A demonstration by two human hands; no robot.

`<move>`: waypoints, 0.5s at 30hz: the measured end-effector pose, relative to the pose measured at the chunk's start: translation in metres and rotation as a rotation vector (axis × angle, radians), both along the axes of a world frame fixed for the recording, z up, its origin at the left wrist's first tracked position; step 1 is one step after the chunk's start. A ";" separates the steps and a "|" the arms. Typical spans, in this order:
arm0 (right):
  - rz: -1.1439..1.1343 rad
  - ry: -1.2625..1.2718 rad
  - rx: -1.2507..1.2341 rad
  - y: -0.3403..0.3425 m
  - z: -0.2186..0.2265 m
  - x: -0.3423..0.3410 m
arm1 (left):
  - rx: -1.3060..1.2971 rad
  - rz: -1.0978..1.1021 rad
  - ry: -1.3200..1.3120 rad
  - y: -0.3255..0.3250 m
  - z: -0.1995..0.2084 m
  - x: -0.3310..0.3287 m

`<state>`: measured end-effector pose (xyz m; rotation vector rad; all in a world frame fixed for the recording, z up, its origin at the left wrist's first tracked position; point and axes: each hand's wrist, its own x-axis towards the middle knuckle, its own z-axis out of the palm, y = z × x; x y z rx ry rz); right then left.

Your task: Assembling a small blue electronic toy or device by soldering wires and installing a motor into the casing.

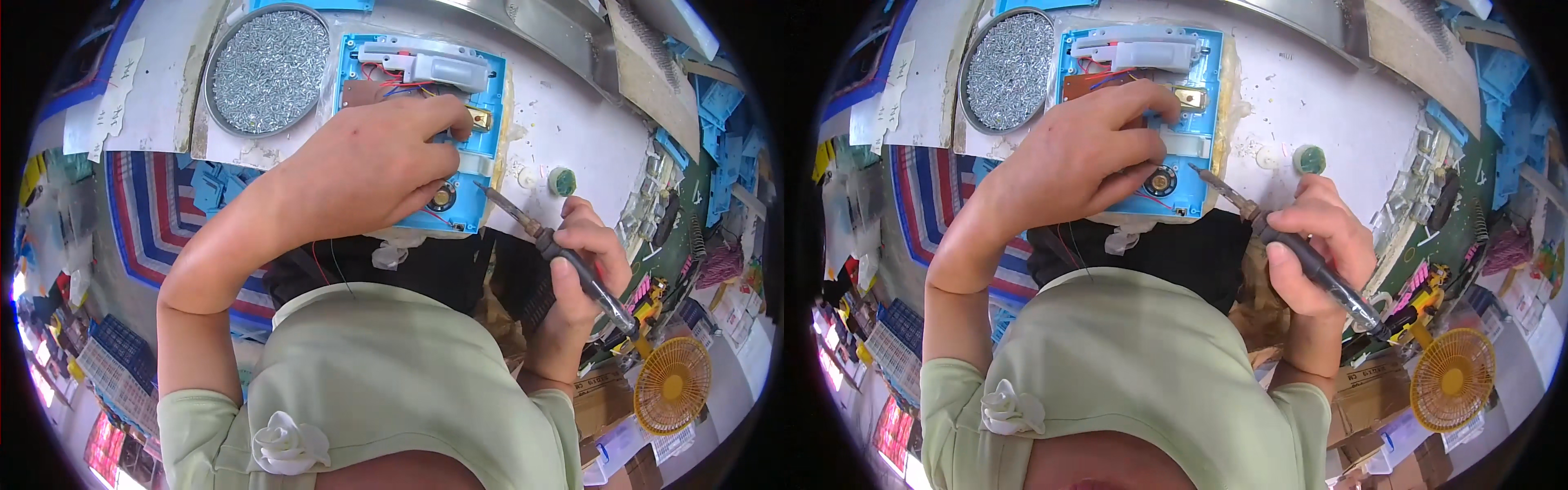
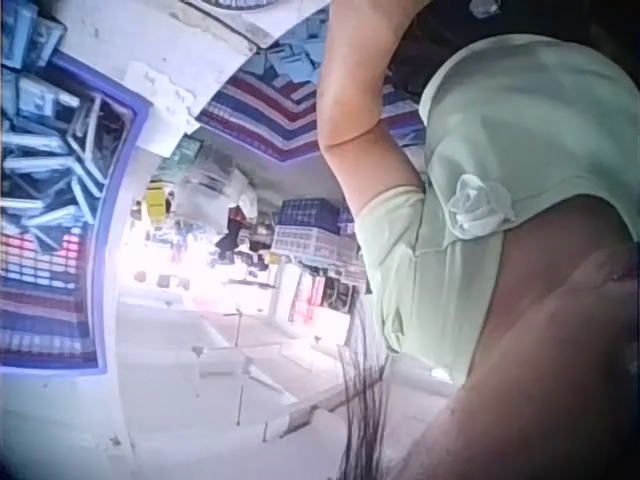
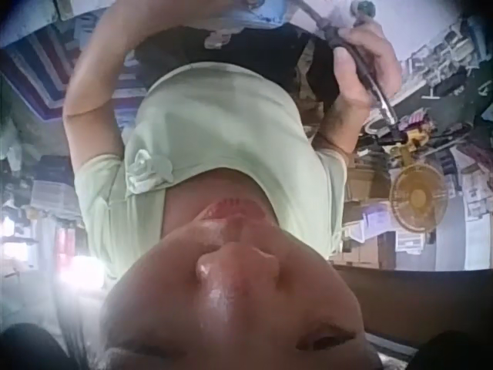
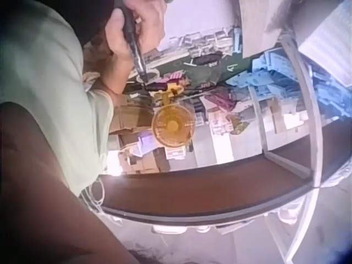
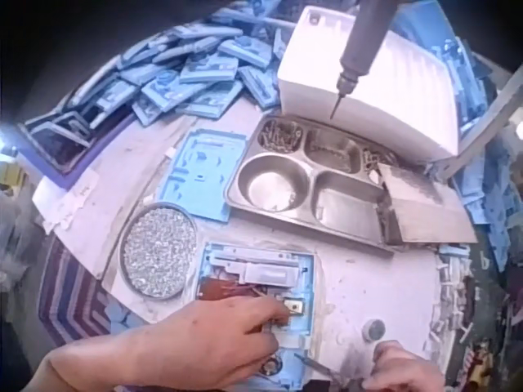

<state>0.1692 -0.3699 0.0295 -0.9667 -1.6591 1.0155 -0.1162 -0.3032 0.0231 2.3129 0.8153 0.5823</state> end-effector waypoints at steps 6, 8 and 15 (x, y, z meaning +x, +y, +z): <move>-0.003 0.011 -0.003 -0.002 -0.002 0.000 | 0.032 0.036 0.050 -0.005 0.004 0.006; 0.008 0.009 -0.012 -0.002 -0.002 -0.001 | 0.054 0.028 0.082 -0.005 0.005 0.006; 0.068 -0.001 -0.012 0.003 -0.003 -0.004 | 0.149 -0.071 0.241 -0.001 0.013 0.006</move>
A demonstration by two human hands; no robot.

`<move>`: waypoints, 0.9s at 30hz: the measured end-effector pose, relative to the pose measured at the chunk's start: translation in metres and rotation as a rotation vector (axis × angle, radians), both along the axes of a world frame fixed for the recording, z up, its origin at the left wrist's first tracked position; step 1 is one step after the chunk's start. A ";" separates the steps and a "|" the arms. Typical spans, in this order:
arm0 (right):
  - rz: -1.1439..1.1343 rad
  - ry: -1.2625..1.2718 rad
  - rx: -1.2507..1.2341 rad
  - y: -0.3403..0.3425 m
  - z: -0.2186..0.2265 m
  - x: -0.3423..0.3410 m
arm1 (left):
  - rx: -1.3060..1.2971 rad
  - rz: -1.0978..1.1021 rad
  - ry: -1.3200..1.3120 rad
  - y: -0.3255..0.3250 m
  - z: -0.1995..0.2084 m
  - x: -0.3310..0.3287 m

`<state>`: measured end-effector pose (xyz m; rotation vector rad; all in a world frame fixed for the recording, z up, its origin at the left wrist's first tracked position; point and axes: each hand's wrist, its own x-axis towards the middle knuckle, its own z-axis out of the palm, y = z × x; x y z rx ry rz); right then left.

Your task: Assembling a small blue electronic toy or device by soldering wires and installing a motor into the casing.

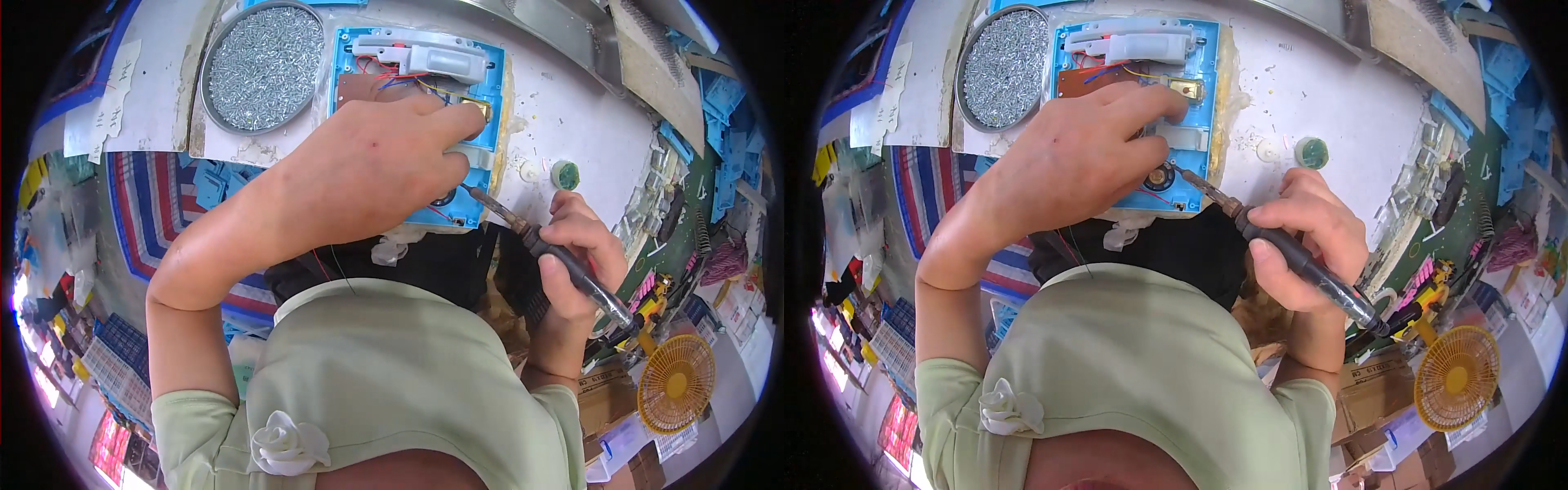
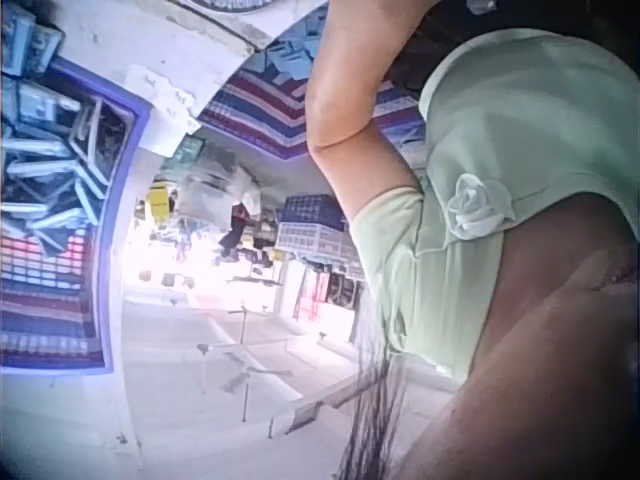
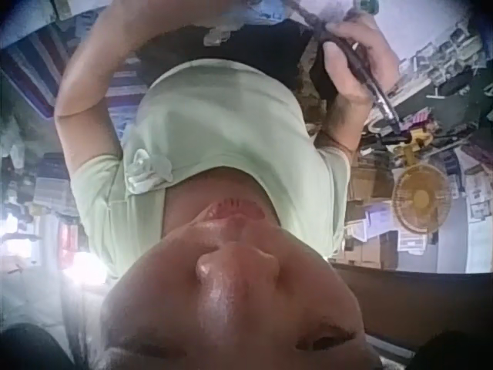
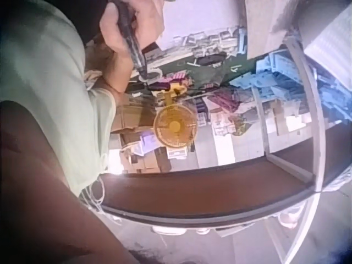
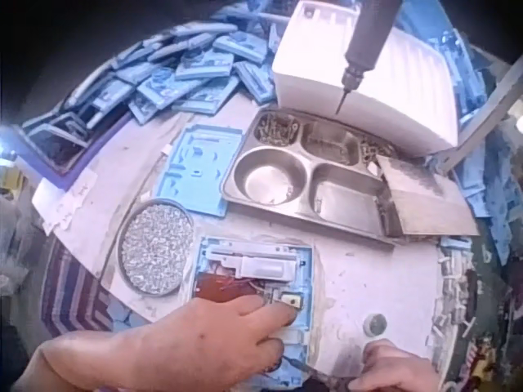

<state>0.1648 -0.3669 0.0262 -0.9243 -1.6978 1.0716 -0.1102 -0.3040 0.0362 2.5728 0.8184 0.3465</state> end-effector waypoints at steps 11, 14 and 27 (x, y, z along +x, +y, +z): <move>0.034 -0.025 -0.006 0.006 0.000 -0.006 | 0.066 -0.080 0.112 0.004 0.008 0.005; 0.020 -0.039 -0.010 0.007 0.000 -0.009 | 0.070 -0.095 0.142 0.004 0.011 0.006; -0.087 -0.121 -0.092 -0.004 0.020 -0.013 | 0.105 -0.093 0.125 0.004 0.007 0.005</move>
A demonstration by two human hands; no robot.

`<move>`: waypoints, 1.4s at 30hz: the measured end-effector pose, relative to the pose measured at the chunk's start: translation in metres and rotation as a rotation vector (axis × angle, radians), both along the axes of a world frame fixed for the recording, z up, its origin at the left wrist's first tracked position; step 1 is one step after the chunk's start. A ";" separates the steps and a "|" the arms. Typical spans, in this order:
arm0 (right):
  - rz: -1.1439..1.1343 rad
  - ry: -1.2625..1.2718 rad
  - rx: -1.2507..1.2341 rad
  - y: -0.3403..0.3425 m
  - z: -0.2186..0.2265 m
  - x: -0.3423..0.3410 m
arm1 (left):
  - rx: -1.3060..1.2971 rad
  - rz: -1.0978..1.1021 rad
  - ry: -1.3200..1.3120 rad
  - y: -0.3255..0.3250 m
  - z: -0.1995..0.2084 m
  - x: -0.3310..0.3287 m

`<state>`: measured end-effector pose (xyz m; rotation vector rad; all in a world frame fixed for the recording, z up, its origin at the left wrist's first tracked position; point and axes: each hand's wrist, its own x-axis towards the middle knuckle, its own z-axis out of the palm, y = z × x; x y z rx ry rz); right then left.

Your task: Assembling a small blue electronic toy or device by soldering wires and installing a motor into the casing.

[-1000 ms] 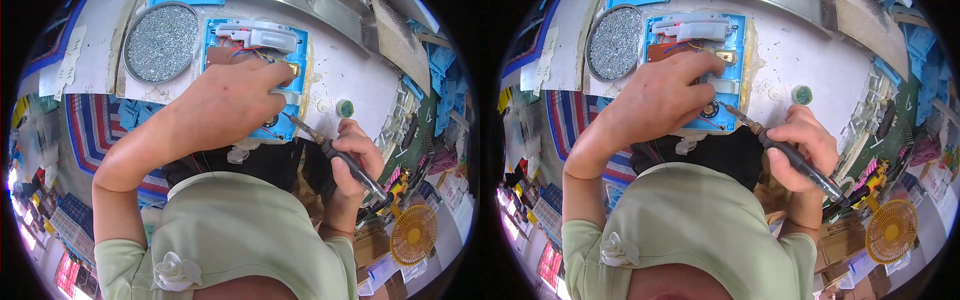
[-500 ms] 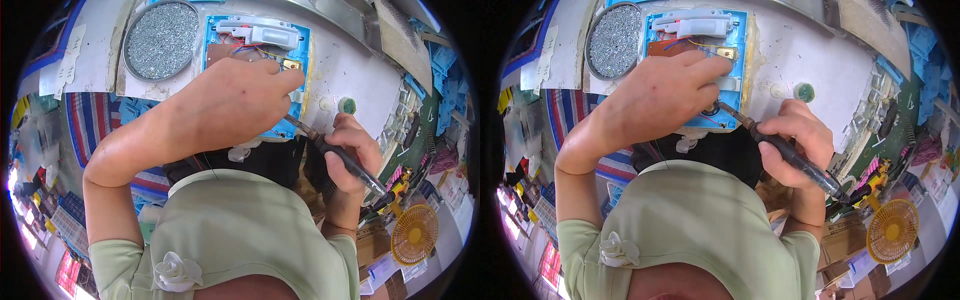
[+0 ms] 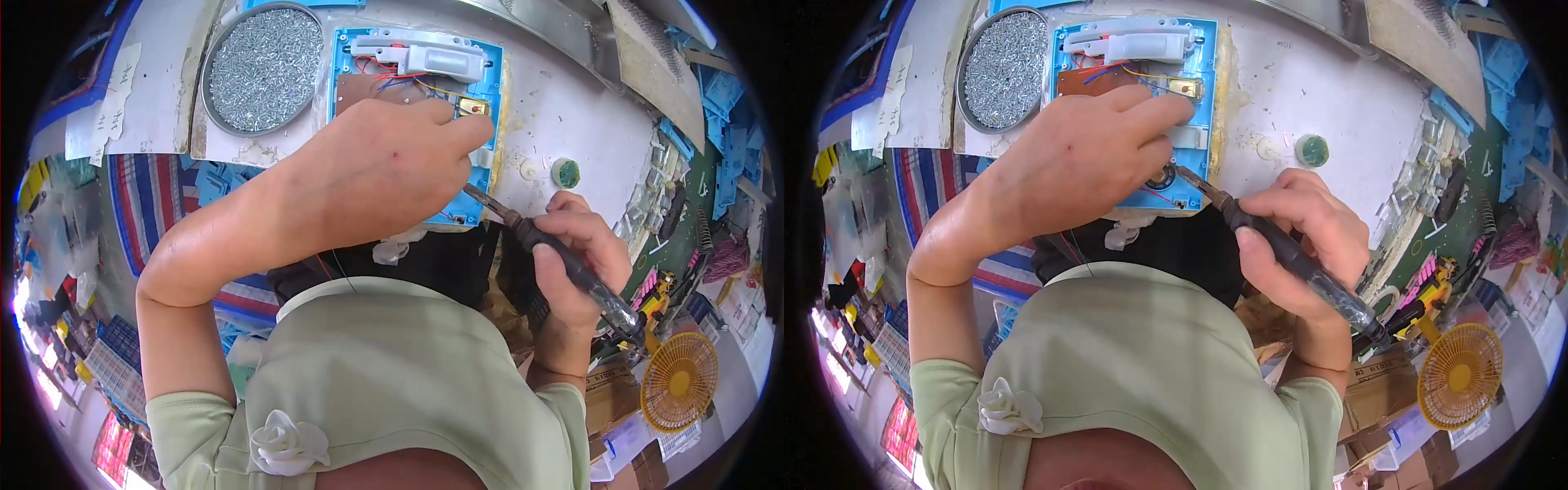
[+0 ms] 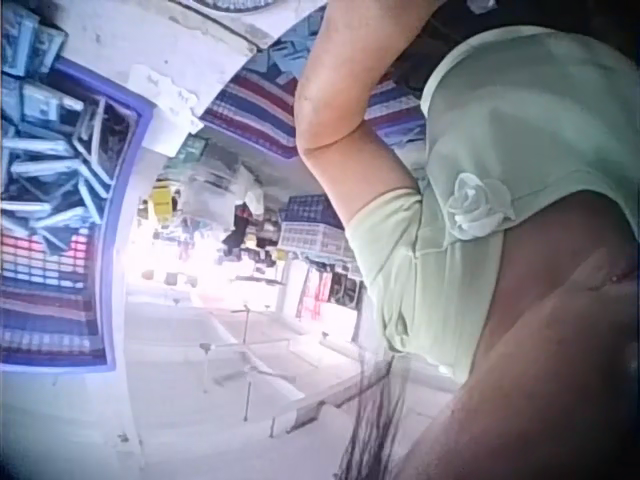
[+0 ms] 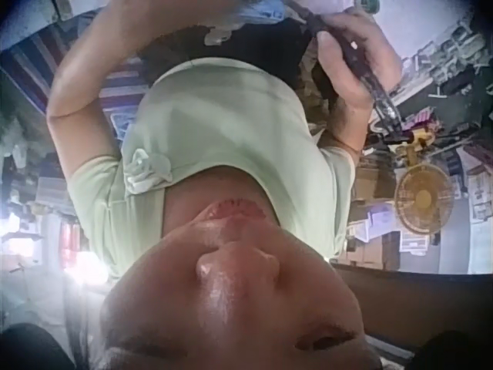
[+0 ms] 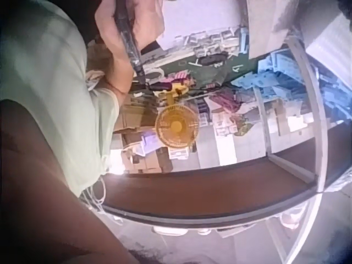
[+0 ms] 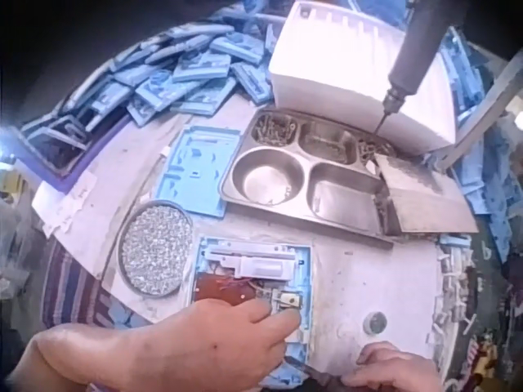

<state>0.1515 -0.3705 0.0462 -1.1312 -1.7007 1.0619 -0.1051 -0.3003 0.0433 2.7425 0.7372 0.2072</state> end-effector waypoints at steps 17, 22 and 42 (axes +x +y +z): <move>0.001 0.066 0.045 -0.001 -0.003 0.008 | -0.019 0.022 -0.091 -0.001 -0.003 -0.008; 0.018 0.088 0.080 0.001 -0.006 0.011 | -0.026 0.031 -0.240 -0.006 -0.014 -0.026; -1.270 0.237 0.459 -0.070 0.039 0.219 | 0.032 0.102 -0.310 -0.020 -0.019 -0.037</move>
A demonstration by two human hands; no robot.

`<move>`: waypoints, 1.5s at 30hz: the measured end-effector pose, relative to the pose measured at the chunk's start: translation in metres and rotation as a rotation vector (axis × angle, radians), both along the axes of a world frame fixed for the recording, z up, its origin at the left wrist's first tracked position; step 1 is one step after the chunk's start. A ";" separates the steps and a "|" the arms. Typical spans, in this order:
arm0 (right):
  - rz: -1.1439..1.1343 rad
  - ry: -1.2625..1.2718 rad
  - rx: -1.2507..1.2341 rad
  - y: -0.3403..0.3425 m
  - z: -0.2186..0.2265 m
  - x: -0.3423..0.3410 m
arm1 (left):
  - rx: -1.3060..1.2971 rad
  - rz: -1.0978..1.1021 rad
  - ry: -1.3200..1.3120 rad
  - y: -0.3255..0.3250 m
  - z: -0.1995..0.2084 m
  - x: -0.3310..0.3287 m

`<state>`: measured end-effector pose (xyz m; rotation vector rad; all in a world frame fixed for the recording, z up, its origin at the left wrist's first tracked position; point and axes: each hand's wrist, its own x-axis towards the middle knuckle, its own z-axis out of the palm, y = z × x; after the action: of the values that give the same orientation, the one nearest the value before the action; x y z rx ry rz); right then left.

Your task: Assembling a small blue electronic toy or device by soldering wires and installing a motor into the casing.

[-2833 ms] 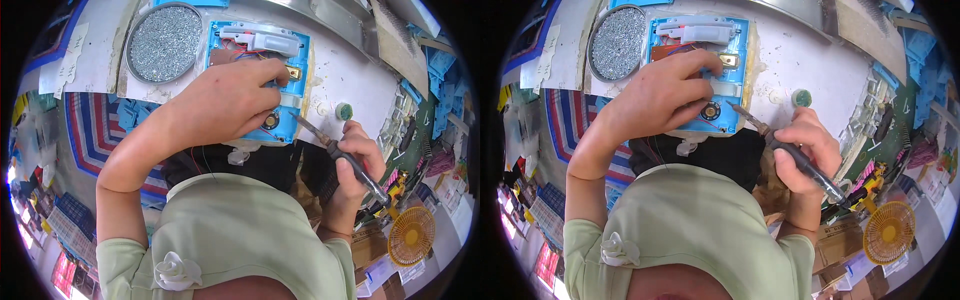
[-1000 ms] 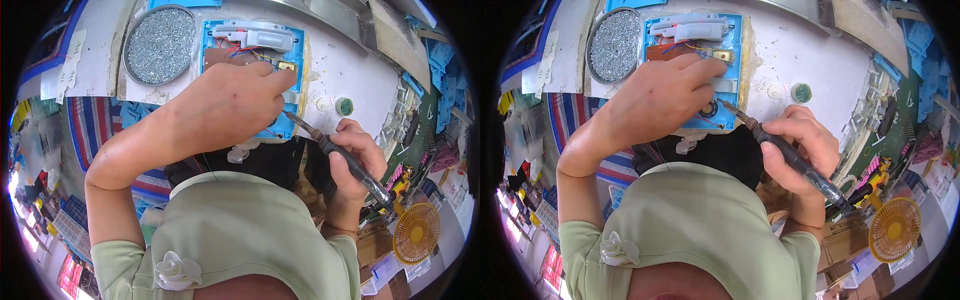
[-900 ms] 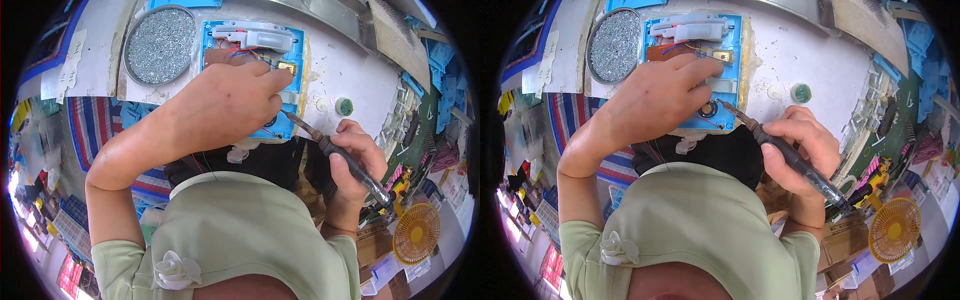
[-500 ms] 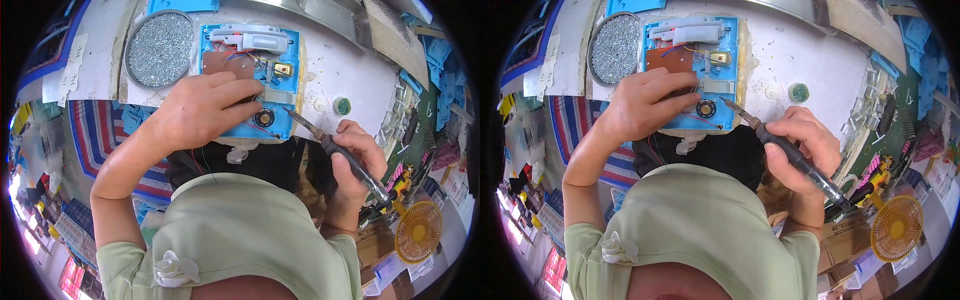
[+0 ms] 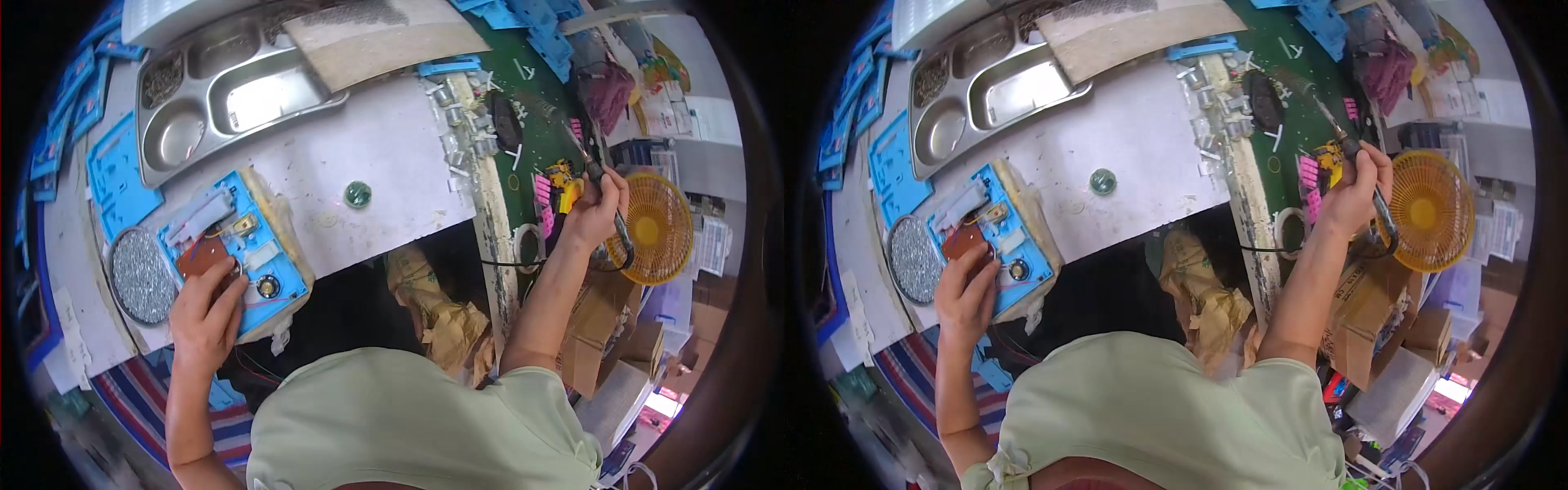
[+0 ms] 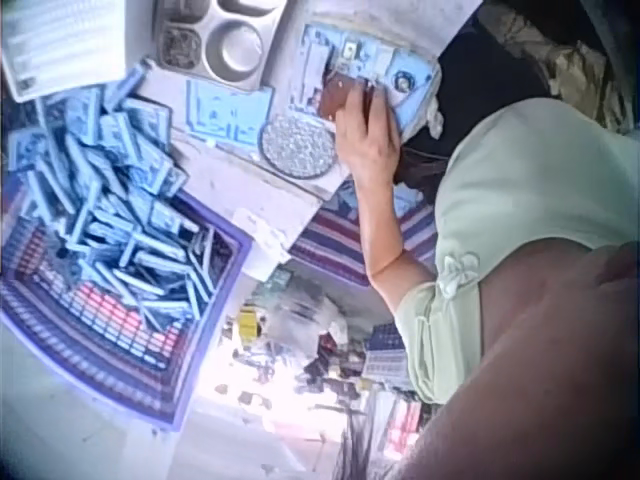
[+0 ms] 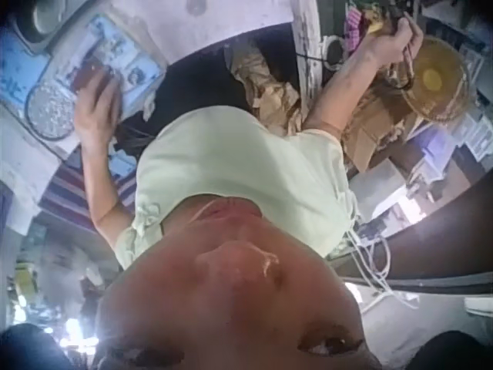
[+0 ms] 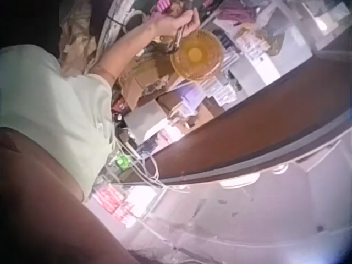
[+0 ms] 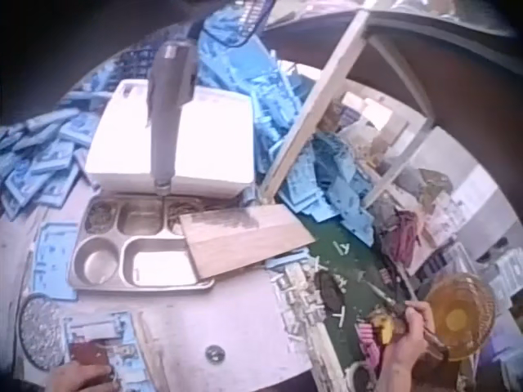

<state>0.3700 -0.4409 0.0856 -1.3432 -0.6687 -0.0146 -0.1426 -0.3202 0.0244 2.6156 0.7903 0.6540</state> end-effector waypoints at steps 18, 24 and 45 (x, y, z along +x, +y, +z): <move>0.524 0.286 -0.466 0.056 -0.078 -0.156 | -0.132 0.044 -0.067 -0.001 -0.008 -0.005; 0.876 -0.708 -0.612 0.132 -0.057 -0.273 | -0.058 0.087 -0.171 -0.004 -0.011 -0.002; 1.040 -0.886 -0.989 0.151 -0.033 -0.271 | 0.202 0.248 -0.065 0.021 -0.014 0.034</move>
<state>0.0991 -0.2895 0.0523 -1.7220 -2.2809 0.6675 -0.1091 -0.2990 0.0099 2.6802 1.0913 0.9267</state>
